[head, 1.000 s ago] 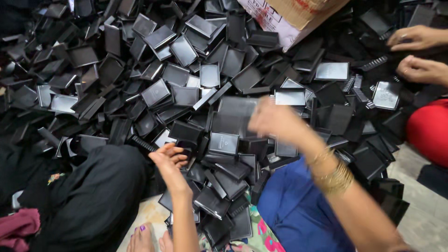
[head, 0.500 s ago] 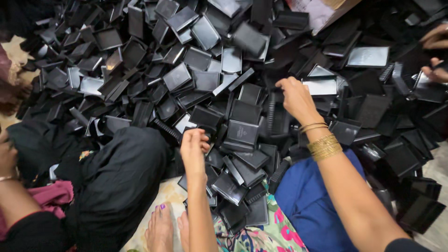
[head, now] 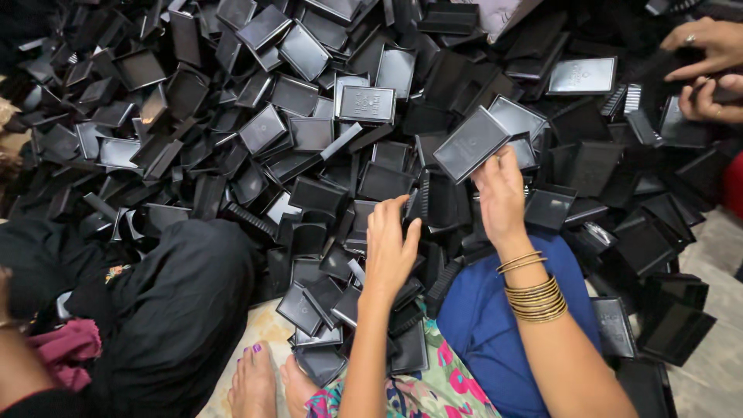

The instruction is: The person sits on the floor and repeatedly picks up two-part black plastic cases from a large pile. They align and press the two halves together to form a complete case, then place the assembled unit back into the pile. The process is repeated continuously with many identical cases.

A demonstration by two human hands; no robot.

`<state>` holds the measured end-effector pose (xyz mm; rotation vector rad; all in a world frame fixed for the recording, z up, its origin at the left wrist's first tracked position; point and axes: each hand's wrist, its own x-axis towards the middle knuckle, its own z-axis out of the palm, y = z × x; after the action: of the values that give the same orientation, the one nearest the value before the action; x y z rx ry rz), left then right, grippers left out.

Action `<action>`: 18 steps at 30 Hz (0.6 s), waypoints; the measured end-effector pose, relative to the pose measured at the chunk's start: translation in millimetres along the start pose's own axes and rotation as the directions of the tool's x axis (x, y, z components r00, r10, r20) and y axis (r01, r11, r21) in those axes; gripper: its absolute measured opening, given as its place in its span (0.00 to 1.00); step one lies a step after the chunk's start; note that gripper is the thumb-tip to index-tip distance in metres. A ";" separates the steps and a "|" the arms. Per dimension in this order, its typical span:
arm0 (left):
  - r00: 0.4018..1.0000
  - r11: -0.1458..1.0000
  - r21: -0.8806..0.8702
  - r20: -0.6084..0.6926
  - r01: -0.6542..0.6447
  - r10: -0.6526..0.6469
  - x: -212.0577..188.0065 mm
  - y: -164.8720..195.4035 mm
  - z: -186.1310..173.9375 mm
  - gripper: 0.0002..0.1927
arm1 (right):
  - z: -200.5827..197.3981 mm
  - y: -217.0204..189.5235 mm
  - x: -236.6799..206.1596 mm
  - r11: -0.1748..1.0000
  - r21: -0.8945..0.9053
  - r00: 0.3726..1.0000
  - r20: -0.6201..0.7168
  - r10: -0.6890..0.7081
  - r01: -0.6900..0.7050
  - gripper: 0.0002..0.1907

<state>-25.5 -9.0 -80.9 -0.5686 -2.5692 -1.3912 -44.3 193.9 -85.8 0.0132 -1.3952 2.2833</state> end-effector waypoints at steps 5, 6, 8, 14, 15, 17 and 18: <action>0.986 0.835 0.534 -0.018 -0.132 0.167 14.1 0.0 34.5 0.31 | -21.1 -2.3 6.4 0.980 0.149 0.991 -0.044 -0.129 0.134 0.07; 0.979 0.764 0.628 -0.012 -0.152 0.205 18.5 1.0 40.2 0.32 | -27.2 -3.5 8.3 0.973 0.128 0.977 -0.118 -0.179 0.194 0.07; 0.961 0.824 0.538 -0.084 -0.179 0.264 24.1 5.7 49.7 0.32 | -39.3 -6.3 12.4 0.950 0.070 0.925 -0.260 -0.277 0.304 0.09; 0.987 0.912 0.402 -0.097 -0.079 0.129 41.5 33.7 83.0 0.21 | -46.0 -9.6 18.0 0.938 0.305 0.881 -0.473 0.000 0.164 0.18; 0.994 0.891 0.452 -0.068 -0.047 0.088 44.8 34.3 86.9 0.22 | -42.6 -9.3 17.0 0.965 0.214 0.924 -0.378 -0.060 0.150 0.14; 0.984 0.925 0.378 -0.150 -0.029 0.093 47.6 27.3 88.5 0.16 | -34.1 -9.9 12.5 0.987 0.023 0.975 -0.159 -0.156 0.161 0.14; 0.978 0.940 0.341 -0.189 -0.024 0.093 47.4 21.1 87.4 0.14 | -30.2 -11.3 11.9 0.992 0.033 0.988 -0.098 -0.121 0.125 0.16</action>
<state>-57.2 86.1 -97.8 -0.4180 -2.5192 -0.9049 -43.7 228.2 -88.1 0.0019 -1.2652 2.1801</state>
